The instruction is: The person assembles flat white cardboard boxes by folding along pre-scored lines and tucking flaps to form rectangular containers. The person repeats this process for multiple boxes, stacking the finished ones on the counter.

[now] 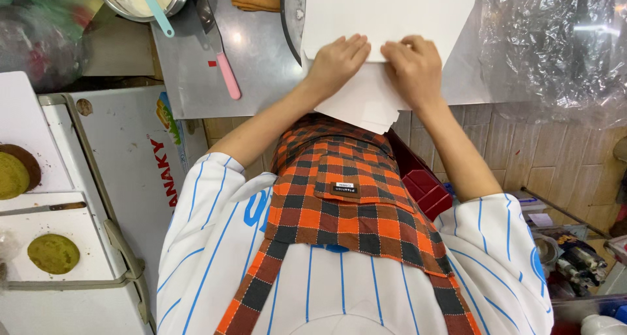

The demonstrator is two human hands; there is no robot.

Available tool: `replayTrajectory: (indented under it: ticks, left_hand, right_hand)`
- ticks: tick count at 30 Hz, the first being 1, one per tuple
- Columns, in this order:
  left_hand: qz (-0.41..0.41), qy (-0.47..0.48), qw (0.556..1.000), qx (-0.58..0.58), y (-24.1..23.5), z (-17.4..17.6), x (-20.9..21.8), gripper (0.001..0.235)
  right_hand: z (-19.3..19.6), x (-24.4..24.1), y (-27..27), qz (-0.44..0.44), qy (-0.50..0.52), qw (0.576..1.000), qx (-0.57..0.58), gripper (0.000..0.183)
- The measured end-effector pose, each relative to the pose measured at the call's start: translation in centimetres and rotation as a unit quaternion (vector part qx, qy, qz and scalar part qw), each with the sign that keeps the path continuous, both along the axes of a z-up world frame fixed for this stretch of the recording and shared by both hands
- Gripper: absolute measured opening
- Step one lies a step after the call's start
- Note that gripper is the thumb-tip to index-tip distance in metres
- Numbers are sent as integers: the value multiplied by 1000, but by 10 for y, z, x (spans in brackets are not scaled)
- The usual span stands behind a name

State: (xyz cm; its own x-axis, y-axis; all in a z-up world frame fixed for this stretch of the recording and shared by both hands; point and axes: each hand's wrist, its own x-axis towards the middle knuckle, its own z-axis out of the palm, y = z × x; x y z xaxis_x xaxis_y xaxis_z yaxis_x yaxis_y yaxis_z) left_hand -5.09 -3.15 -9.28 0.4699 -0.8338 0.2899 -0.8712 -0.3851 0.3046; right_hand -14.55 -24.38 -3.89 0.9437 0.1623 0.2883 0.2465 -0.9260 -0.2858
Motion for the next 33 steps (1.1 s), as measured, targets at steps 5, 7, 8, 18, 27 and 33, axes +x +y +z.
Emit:
replayTrajectory:
  ticks: [5,7,8,18,27,33]
  left_hand:
    - [33,-82,991,-99,28,47,-31,36]
    - [30,-27,997,-60,28,58,-24,33]
    - [25,22,999,-22,25,61,-13,30]
    - [10,-14,999,35,-2,52,50,71]
    - [179,-44,982,43,-42,6,25,62]
    - [248,-119,943,185,-67,22,37,68]
  right_hand:
    - [27,-32,38,-14,-68,997,19,29]
    - [31,-30,40,-10,-62,998,26,29]
    - [30,-25,37,-25,-13,999,36,25]
    - [-16,53,-4,-53,133,988,-65,92]
    - [-11,48,17,-41,35,987,-153,73]
    - [-9,40,24,-53,24,998,-14,74]
